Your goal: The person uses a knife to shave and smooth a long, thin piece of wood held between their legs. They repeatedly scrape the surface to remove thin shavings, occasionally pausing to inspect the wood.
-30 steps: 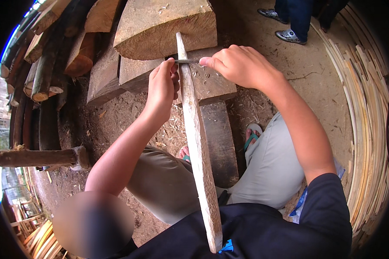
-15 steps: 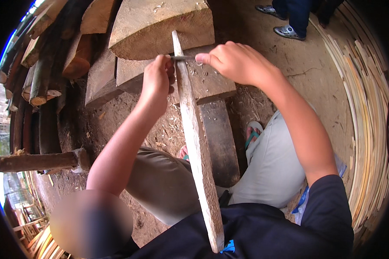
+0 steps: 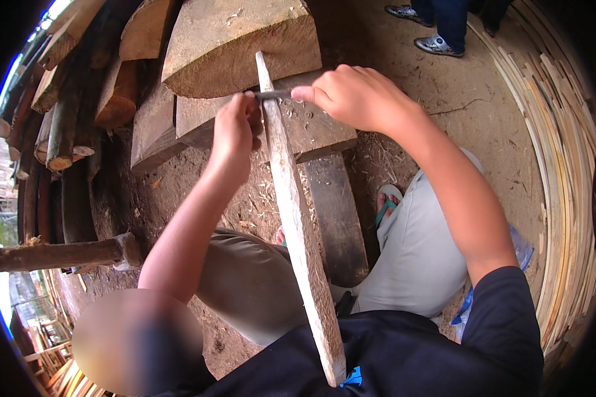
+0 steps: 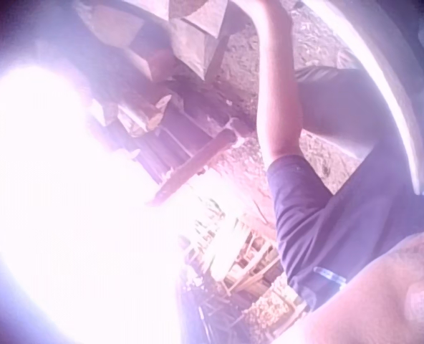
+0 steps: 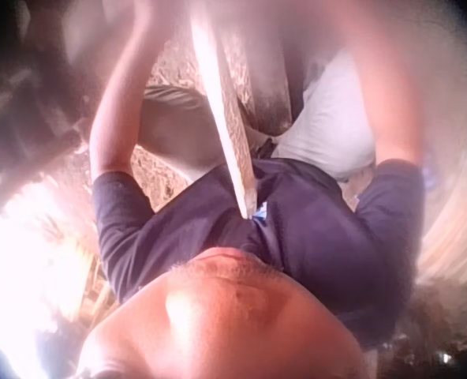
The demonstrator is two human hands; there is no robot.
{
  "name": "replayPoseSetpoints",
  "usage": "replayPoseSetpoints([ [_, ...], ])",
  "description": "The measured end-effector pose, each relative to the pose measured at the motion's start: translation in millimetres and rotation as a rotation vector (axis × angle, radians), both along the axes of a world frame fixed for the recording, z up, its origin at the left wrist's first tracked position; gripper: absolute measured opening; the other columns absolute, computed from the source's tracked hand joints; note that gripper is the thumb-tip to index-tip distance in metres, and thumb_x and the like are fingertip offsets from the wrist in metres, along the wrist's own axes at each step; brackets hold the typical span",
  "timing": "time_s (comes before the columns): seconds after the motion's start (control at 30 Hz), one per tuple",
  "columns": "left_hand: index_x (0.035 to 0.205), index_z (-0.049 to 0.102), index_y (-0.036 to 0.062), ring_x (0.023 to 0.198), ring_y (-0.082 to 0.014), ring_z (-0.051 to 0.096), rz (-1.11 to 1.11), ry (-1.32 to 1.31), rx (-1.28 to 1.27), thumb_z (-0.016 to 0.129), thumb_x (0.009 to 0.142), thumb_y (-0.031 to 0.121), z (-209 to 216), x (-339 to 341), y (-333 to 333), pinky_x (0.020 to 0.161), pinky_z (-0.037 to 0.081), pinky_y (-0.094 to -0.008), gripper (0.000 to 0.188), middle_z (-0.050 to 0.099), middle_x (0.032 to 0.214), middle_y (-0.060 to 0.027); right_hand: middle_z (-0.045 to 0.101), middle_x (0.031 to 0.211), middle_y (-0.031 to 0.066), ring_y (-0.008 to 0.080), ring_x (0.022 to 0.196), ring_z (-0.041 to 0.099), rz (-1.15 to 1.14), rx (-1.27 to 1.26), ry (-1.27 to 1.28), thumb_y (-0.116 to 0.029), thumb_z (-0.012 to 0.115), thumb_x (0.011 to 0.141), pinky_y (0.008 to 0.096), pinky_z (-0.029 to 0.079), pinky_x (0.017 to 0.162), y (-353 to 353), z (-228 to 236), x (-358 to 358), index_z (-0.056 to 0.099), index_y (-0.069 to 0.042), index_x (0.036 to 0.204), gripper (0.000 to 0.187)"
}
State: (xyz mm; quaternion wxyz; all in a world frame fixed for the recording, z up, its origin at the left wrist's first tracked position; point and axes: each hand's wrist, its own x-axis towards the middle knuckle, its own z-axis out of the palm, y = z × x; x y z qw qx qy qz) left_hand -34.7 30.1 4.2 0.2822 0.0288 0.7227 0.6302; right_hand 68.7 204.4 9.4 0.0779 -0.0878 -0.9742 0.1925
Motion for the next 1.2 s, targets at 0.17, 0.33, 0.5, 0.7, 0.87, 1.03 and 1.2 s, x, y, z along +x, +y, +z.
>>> replayPoseSetpoints([
  [0.17,0.073,0.043,0.0183,0.052,-0.0075,0.031,-0.049,0.01,-0.016,0.047,0.095,0.029,-4,-7,-1,0.05,0.025,-0.0274,0.025,0.036,0.062,0.0077,0.063,0.066,0.0198,0.0419,0.072,0.065,-0.011,-0.022,-0.007,-0.052,0.047,0.1,0.0486,0.051,0.068,-1,0,-1,0.068,-0.003,0.073,0.06],
  [0.33,0.073,0.04,0.0183,0.053,-0.0075,0.03,-0.09,0.024,0.032,0.045,0.095,0.03,-5,-27,3,0.051,0.024,-0.0281,0.026,0.033,0.062,0.0076,0.064,0.067,0.0206,0.0418,0.072,0.065,-0.013,-0.001,0.009,-0.054,0.046,0.1,0.049,0.051,0.069,-3,0,-5,0.068,-0.003,0.073,0.062],
  [0.5,0.072,0.039,0.0189,0.05,-0.0079,0.027,-0.119,-0.004,0.003,0.045,0.096,0.029,-7,-16,-6,0.048,0.022,-0.0283,0.027,0.032,0.06,0.0082,0.064,0.068,0.0205,0.0409,0.073,0.066,-0.018,-0.015,0.007,-0.055,0.045,0.099,0.0487,0.051,0.07,0,-2,-7,0.067,-0.002,0.071,0.063],
  [0.7,0.071,0.04,0.0195,0.048,-0.0074,0.028,-0.079,-0.009,0.04,0.047,0.097,0.03,-10,-23,-2,0.045,0.022,-0.0284,0.029,0.034,0.059,0.0082,0.063,0.063,0.0187,0.0388,0.066,0.064,-0.006,-0.031,-0.017,-0.054,0.044,0.1,0.0476,0.05,0.068,2,-6,-11,0.065,-0.001,0.068,0.065],
  [0.87,0.07,0.041,0.0196,0.046,-0.0076,0.028,-0.113,0.0,0.036,0.046,0.097,0.029,-11,-38,6,0.044,0.021,-0.0283,0.029,0.035,0.058,0.008,0.064,0.067,0.02,0.0385,0.069,0.066,-0.027,-0.042,-0.041,-0.056,0.043,0.1,0.0492,0.05,0.069,7,-9,-24,0.065,-0.001,0.069,0.067],
  [1.03,0.077,0.043,0.0188,0.059,-0.0097,0.036,-0.168,-0.039,-0.037,0.042,0.098,0.032,-22,-27,-14,0.057,0.03,-0.0306,0.025,0.037,0.065,0.0064,0.067,0.073,0.02,0.0422,0.076,0.067,0.041,0.043,-0.016,-0.057,0.042,0.1,0.0498,0.052,0.071,0,-17,-15,0.068,-0.003,0.072,0.066],
  [1.2,0.101,0.048,0.0161,0.086,-0.0141,0.051,-0.145,-0.14,-0.001,0.038,0.095,0.049,-30,9,-25,0.073,0.044,-0.0381,0.035,0.05,0.086,-0.0012,0.068,0.074,0.0209,0.0428,0.077,0.067,0.045,0.017,-0.02,-0.058,0.044,0.099,0.0495,0.053,0.072,0,-23,-15,0.071,-0.004,0.075,0.065],
])
